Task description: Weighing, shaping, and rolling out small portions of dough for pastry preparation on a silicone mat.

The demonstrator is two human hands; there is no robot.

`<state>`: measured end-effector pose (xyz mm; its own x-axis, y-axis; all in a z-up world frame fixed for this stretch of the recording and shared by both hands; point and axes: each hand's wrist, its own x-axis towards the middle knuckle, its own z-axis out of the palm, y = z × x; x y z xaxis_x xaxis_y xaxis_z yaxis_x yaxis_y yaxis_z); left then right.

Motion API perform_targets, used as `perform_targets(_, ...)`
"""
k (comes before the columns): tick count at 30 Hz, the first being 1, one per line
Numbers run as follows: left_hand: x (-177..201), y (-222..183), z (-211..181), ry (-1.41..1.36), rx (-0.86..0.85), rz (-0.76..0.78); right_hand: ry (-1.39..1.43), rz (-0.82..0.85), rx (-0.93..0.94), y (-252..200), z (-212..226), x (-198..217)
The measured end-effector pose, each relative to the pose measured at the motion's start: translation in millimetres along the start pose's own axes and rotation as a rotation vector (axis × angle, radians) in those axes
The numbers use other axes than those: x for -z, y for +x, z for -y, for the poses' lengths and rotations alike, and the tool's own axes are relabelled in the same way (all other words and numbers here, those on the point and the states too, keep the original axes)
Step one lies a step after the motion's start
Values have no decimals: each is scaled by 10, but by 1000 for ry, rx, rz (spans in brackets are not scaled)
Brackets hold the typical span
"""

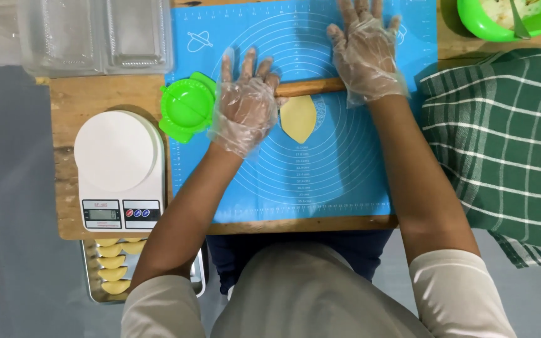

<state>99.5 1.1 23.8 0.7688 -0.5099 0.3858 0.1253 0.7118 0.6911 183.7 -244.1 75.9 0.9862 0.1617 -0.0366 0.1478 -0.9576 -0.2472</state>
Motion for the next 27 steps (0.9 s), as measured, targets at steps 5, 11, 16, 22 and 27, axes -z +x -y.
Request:
perform_targets(5,-205,1,-62,1552,510,-278,-167,131,213,-150,78,114)
perform_targets(11,-349,-164,-24,1828,504,-203,-97,188,286,-535,19,172)
perform_targets(16,-479,-334,-23,2239,170,-101,-98,129,299,-803,-103,39)
perform_targets(22,-534,-442,41,2164,-72,-165,-78,89,269,-1105,-167,-27)
perform_targets(27,-536,-524,114,2108,-101,-193,-103,63,245,-1412,-108,7)
